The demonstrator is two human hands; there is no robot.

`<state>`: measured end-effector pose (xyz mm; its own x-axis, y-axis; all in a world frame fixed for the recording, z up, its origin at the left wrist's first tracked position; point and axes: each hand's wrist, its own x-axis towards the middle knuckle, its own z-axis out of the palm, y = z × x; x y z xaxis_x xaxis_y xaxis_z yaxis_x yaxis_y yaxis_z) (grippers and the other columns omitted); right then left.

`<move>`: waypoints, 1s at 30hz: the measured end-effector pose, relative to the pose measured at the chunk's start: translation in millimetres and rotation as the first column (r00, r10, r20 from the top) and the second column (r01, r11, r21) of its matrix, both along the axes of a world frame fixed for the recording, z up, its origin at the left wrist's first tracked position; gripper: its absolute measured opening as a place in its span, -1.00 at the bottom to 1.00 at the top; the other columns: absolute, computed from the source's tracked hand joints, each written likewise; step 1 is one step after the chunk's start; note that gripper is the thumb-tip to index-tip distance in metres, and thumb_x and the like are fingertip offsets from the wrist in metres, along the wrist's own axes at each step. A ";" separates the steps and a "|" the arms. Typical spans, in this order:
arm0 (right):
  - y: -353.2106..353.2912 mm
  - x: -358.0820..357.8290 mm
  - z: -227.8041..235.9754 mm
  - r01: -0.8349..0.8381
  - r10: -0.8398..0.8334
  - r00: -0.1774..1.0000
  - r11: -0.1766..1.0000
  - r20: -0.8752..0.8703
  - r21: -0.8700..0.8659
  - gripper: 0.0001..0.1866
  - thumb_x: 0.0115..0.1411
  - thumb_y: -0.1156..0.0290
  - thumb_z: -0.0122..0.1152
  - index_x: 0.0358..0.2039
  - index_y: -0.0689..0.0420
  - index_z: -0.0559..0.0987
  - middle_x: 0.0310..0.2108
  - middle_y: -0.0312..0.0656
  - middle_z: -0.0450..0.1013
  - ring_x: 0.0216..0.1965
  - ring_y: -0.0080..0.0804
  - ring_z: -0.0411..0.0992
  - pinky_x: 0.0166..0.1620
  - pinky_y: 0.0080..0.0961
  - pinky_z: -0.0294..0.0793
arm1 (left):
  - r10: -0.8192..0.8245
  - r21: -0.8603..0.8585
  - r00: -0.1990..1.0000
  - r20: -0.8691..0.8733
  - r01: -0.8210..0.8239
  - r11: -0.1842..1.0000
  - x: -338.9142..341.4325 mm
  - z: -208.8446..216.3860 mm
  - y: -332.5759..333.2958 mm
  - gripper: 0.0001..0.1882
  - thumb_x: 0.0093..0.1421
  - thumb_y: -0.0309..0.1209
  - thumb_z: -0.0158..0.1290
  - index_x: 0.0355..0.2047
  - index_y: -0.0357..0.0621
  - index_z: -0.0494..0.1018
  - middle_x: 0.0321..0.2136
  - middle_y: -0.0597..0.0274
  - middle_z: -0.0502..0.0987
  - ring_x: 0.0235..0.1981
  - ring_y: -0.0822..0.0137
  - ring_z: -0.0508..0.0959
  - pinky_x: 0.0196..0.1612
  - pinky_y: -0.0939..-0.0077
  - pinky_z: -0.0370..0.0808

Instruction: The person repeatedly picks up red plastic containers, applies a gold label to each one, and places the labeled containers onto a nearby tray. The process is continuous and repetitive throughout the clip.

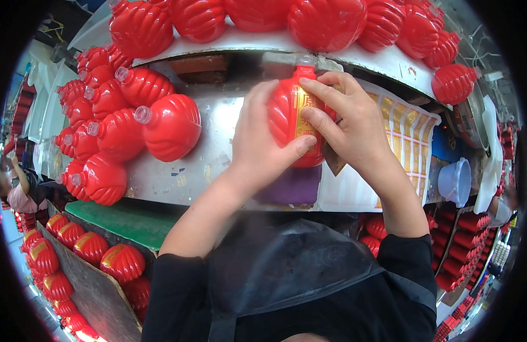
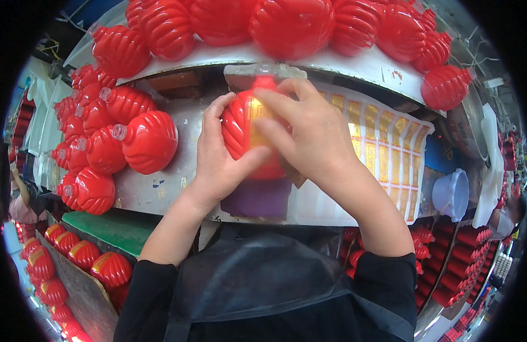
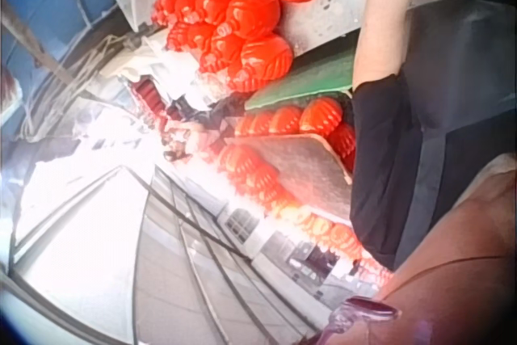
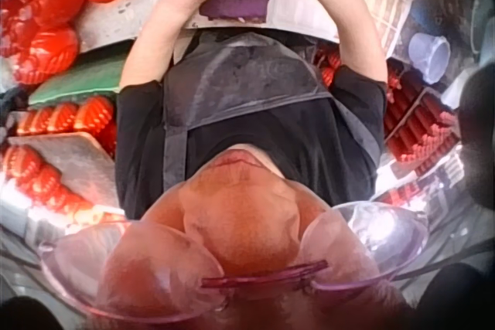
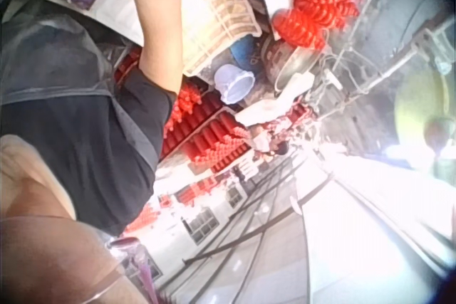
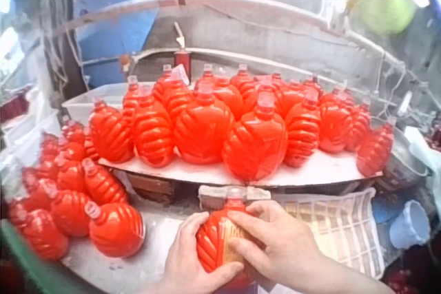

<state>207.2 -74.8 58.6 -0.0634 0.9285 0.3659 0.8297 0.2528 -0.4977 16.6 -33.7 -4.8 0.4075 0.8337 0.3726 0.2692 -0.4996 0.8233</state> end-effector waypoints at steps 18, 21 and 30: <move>-33.2 10.1 -19.7 0.029 -0.084 0.974 0.967 -0.210 -0.252 -0.08 0.25 0.08 0.44 0.53 0.01 0.22 0.27 0.07 0.44 -0.29 -0.52 0.52 -0.24 -0.55 0.55 | -0.100 -0.261 0.957 0.273 0.174 0.950 -10.2 -8.9 8.4 -0.26 0.34 -0.10 0.16 0.36 -0.30 0.24 0.30 -0.11 0.32 0.35 0.02 0.35 0.40 0.21 0.26; -31.4 7.4 -20.5 0.038 -0.083 0.978 0.972 -0.193 -0.230 -0.06 0.23 0.08 0.46 0.52 0.04 0.23 0.28 0.08 0.43 -0.12 -0.40 0.57 -0.15 -0.49 0.59 | -0.072 -0.277 0.960 0.272 0.150 0.949 -7.3 -6.5 5.7 -0.22 0.24 -0.15 0.27 0.35 -0.28 0.25 0.27 -0.09 0.34 0.31 0.03 0.39 0.37 0.21 0.32; -31.0 3.6 -18.5 0.061 -0.118 0.969 0.966 -0.217 -0.252 -0.04 0.17 -0.02 0.38 0.47 0.17 0.26 0.24 0.27 0.42 0.22 0.12 0.50 0.24 -0.18 0.48 | -0.055 -0.286 0.968 0.244 0.127 0.950 -6.7 -3.7 6.9 -0.15 0.11 -0.20 0.38 0.33 -0.22 0.28 0.23 -0.05 0.37 0.26 0.07 0.44 0.33 0.22 0.39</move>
